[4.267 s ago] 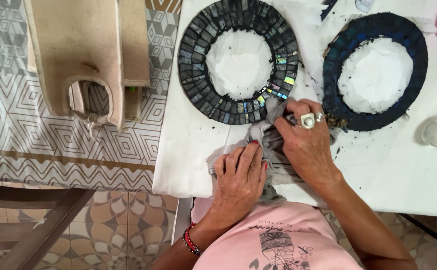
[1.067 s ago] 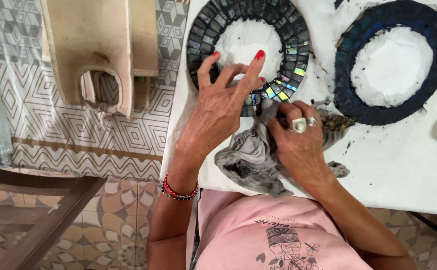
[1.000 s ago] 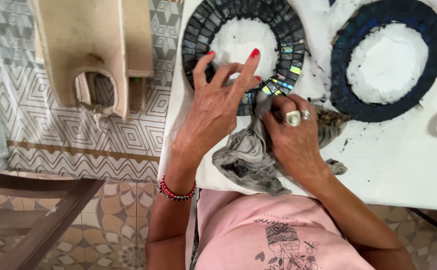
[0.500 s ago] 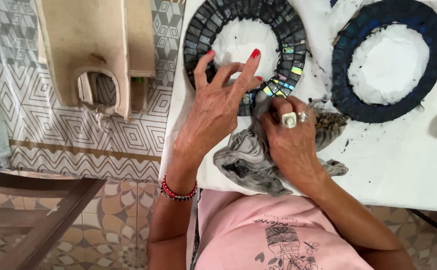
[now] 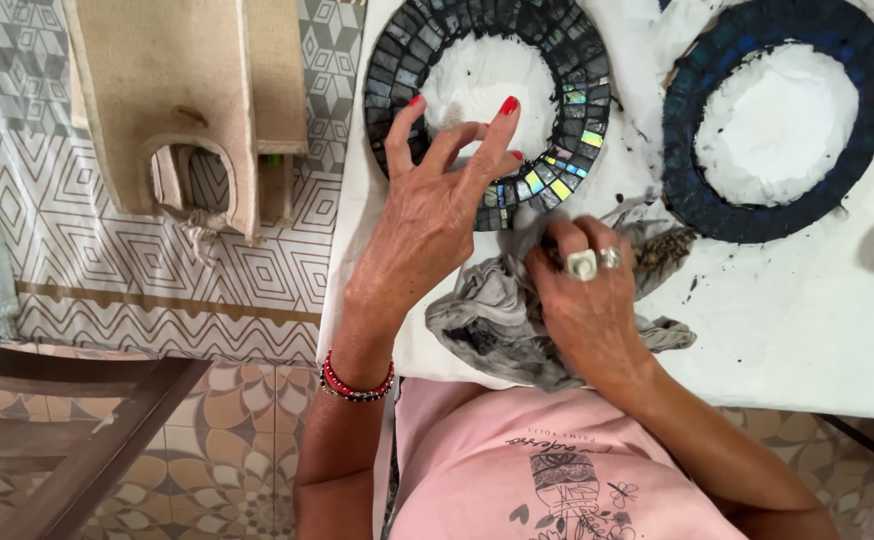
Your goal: Applying grout to a circular mosaic frame and wiping away the excess with a cloth
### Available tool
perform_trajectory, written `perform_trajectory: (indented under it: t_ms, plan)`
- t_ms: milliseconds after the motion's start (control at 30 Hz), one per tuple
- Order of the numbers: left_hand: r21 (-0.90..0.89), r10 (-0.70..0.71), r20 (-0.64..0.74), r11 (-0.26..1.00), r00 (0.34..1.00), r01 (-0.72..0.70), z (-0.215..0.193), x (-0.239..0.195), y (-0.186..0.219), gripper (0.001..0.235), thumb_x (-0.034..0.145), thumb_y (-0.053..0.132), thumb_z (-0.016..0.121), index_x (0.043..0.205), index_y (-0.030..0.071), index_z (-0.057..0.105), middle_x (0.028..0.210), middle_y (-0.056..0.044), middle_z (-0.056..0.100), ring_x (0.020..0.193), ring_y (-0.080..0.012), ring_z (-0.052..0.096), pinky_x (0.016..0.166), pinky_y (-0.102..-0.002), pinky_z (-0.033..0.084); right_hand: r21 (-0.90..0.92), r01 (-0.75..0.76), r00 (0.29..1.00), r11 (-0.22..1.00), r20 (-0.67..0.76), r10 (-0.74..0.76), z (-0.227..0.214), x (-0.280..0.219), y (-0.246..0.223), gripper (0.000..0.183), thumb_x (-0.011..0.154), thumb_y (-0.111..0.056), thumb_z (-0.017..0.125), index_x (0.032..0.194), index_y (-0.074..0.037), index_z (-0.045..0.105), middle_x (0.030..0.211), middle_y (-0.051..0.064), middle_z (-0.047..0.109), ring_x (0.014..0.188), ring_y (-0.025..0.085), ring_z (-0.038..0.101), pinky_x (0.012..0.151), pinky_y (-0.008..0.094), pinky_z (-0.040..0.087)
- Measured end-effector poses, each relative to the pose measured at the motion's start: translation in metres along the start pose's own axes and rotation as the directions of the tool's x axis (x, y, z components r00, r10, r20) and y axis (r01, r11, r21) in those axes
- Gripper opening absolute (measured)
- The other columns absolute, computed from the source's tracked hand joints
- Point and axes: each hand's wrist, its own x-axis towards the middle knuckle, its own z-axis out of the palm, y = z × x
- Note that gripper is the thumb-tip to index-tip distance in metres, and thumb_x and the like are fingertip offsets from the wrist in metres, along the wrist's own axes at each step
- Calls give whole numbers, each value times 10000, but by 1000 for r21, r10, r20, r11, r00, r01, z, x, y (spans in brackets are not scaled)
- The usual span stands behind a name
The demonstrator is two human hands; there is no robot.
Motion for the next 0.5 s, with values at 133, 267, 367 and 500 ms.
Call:
perform_trajectory:
  t_ms: [133, 267, 367, 500]
  plan:
    - [-18, 6, -10, 1000, 1000, -6, 2, -1, -2, 1014, 763, -243, 487, 1652, 107, 147, 1323, 40, 788, 1354, -197, 570, 1314, -626, 156, 59, 20, 999, 998, -30, -18, -7, 3, -1, 200, 891, 72, 663, 1051, -31, 724, 1254, 175, 559, 1089, 344, 539, 773, 453, 452]
    - [-17, -2, 7, 1000, 1000, 2, 1, -1, 0, 1038, 734, -209, 517, 1651, 99, 140, 1298, 64, 800, 1349, -206, 569, 1313, -619, 144, 92, -17, 1000, 996, -23, 19, -9, 15, -3, 149, 915, 46, 619, 1017, -27, 699, 1222, 166, 567, 1048, 348, 549, 791, 449, 451]
    - [-16, 0, 9, 1000, 1000, 0, 0, -1, -1, 1038, 748, -211, 522, 1655, 100, 126, 1301, 68, 800, 1365, -208, 562, 1318, -620, 136, 104, -10, 1000, 995, -11, 11, -7, 4, -2, 184, 922, 33, 629, 1075, -28, 712, 1246, 168, 556, 1065, 345, 534, 795, 450, 443]
    - [-3, 11, 14, 1000, 1000, -11, 0, 1, -1, 1038, 717, -212, 534, 1639, 78, 152, 1304, 61, 800, 1351, -215, 562, 1307, -627, 152, 103, -25, 999, 994, -25, 27, 5, -29, 10, 264, 931, -319, 796, 1045, -89, 735, 1125, 105, 652, 1048, 278, 567, 843, 431, 500]
